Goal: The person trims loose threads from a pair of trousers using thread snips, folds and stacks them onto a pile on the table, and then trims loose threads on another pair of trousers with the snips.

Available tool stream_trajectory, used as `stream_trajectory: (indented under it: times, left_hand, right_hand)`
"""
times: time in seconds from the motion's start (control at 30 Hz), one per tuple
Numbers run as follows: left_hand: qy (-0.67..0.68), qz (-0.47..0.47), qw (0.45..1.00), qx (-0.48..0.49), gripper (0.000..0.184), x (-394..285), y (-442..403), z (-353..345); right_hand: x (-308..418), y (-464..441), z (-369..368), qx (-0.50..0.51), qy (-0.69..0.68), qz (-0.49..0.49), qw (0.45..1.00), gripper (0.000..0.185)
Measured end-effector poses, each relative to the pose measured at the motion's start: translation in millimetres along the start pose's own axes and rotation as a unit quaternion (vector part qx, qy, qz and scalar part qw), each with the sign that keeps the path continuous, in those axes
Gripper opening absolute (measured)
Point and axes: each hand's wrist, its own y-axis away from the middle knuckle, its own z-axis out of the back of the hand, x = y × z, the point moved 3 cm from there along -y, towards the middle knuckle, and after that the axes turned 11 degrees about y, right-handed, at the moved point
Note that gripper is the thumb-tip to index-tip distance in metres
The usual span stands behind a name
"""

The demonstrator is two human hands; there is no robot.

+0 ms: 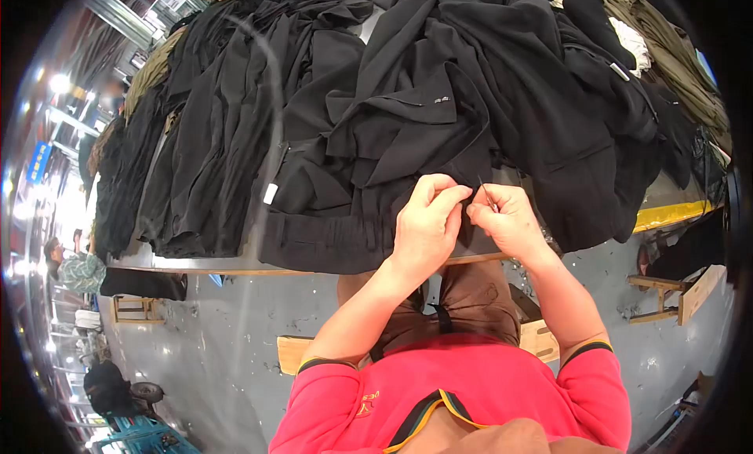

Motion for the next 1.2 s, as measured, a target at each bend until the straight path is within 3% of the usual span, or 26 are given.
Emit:
stream_trajectory:
  times: [0.17,0.27,0.4,0.43,0.5,0.7,0.8,0.87,1.2]
  left_hand:
    - [-0.063,-0.13,0.99,-0.003,0.026,10,-3,-10]
    - [-0.092,-0.185,0.978,-0.018,0.026,9,-6,-11]
    - [-0.1,-0.218,0.971,0.004,0.029,8,-7,-9]
    - [-0.103,-0.226,0.969,0.011,0.03,8,-7,-9]
    - [-0.077,-0.212,0.974,0.014,0.028,9,-6,-10]
    - [0.043,-0.087,0.995,0.005,0.016,13,0,-5]
    - [0.09,-0.033,0.995,-0.003,0.015,10,3,-1]
    - [0.096,-0.026,0.995,-0.005,0.014,10,5,1]
    - [0.114,-0.034,0.993,0.013,0.013,11,6,2]
  right_hand:
    - [-3,8,4,-0.065,0.124,0.051,0.989,0.022]
    - [10,11,1,-0.138,0.246,0.159,0.946,0.022]
    - [-4,9,6,-0.033,0.078,0.069,0.994,0.022]
    - [-2,9,7,-0.035,0.098,0.087,0.991,0.023]
    - [3,11,8,-0.039,0.136,0.123,0.982,0.024]
    - [15,24,14,0.092,0.098,0.011,0.991,0.021]
    - [7,28,29,0.172,0.062,-0.072,0.981,0.035]
    - [8,29,32,0.205,0.078,-0.094,0.971,0.044]
    - [1,20,29,0.223,-0.01,-0.156,0.962,0.044]
